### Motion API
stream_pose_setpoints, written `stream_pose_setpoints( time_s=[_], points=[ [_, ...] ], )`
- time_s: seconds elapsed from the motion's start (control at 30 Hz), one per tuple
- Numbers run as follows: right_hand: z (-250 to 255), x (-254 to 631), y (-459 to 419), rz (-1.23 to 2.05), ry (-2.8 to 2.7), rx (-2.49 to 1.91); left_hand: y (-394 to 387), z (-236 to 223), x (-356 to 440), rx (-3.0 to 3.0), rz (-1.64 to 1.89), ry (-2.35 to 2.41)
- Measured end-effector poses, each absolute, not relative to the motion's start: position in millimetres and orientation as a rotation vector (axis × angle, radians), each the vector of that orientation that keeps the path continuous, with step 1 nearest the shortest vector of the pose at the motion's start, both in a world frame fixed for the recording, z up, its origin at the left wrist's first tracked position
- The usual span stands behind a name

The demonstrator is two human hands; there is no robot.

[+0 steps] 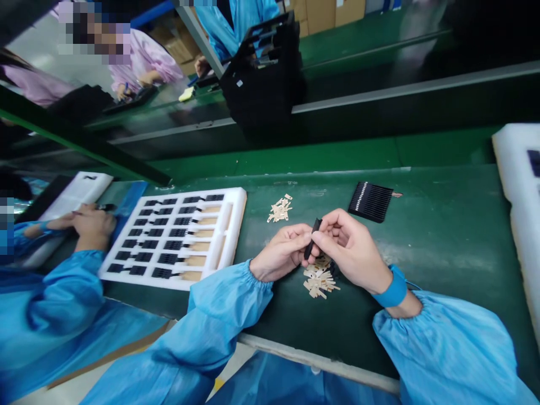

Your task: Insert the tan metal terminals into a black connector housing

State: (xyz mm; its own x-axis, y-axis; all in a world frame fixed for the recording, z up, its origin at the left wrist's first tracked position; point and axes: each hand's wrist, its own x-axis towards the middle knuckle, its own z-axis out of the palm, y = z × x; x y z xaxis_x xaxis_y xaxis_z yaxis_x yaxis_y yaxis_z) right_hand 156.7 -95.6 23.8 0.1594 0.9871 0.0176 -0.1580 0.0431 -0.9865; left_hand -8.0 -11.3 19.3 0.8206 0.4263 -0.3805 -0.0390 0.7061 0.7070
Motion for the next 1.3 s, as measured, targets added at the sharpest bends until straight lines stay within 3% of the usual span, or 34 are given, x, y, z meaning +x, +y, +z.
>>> stream_pose_setpoints(
  time_s=[0.17,0.47,1.3],
  points=[
    [26,159,-94,1.122,-1.029,-1.115,-11,20,-9,0.725,0.281,0.581],
    [34,165,-94,0.773,-1.030,-1.217,-12,21,-9,0.745,0.264,0.625],
    [27,172,-96,0.765,-1.010,-1.415,-11,12,-1,0.780,0.275,0.623]
  ],
)
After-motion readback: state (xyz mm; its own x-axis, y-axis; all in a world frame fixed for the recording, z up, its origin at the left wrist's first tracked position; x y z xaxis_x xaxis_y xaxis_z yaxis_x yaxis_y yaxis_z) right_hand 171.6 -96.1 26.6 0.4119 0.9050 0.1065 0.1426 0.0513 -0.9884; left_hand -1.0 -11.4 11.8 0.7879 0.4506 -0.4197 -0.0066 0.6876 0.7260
